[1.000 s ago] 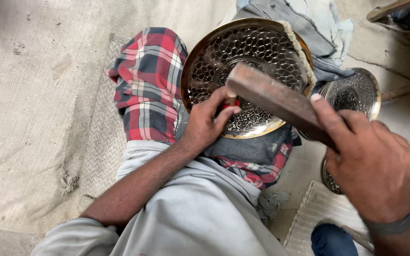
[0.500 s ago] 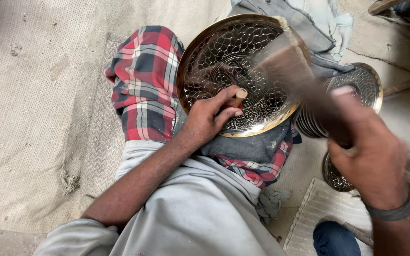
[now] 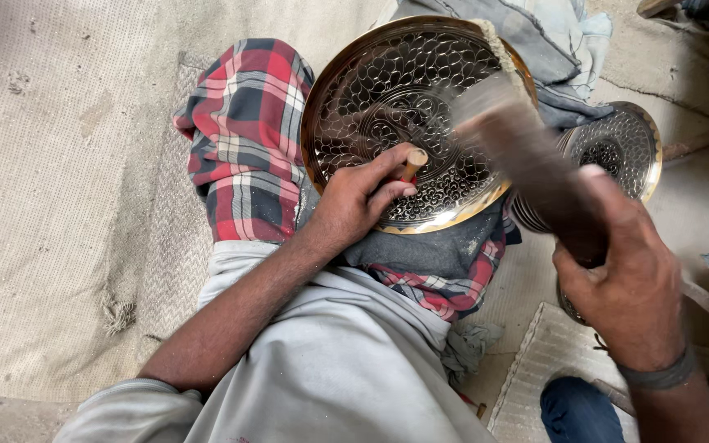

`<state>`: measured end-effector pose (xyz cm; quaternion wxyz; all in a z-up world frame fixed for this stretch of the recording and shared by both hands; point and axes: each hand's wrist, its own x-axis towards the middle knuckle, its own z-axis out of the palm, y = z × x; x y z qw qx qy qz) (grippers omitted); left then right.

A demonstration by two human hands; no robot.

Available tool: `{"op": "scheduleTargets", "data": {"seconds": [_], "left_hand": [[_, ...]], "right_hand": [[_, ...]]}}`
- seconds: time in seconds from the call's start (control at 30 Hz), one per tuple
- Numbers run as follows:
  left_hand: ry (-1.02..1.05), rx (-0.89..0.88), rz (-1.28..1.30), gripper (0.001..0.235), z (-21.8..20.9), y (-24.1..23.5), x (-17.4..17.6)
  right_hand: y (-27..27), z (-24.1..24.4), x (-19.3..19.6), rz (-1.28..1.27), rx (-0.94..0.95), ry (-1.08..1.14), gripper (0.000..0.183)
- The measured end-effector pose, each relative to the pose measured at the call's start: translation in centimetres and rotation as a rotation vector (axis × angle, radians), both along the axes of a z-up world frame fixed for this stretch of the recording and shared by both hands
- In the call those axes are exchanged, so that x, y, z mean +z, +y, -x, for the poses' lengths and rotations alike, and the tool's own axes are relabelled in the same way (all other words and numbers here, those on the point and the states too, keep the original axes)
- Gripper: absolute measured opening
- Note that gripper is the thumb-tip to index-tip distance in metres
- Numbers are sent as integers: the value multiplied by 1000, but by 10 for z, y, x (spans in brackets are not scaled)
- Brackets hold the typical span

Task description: The person sits on the floor and uses a hammer and chisel to emboss a decorative pattern onto a brass plate. The plate rests on a cushioned cloth on the lap, and the person repeatedly strikes the chisel to create a textured surface.

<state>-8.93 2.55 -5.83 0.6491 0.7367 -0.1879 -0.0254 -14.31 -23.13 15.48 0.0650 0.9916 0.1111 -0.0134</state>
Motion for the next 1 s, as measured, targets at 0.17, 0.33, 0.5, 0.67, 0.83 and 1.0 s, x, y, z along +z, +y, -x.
{"op": "scheduleTargets", "data": {"seconds": [0.17, 0.33, 0.5, 0.67, 0.83, 1.0], "left_hand": [[-12, -18, 8, 56, -1, 0, 2], [-13, -25, 22, 55, -1, 3, 5], [70, -85, 36, 54, -4, 6, 7], [36, -60, -2, 57, -4, 5, 9], [58, -66, 13, 55, -4, 9, 11], [-17, -19, 22, 55, -5, 4, 13]], "right_hand": [[1, 3, 1, -144, 0, -50, 85], [8, 0, -5, -75, -2, -25, 88], [9, -2, 2, 85, -2, -13, 84], [11, -3, 13, 286, 17, 40, 86], [14, -15, 11, 12, 7, 47, 87], [12, -16, 8, -333, 3, -65, 82]]}}
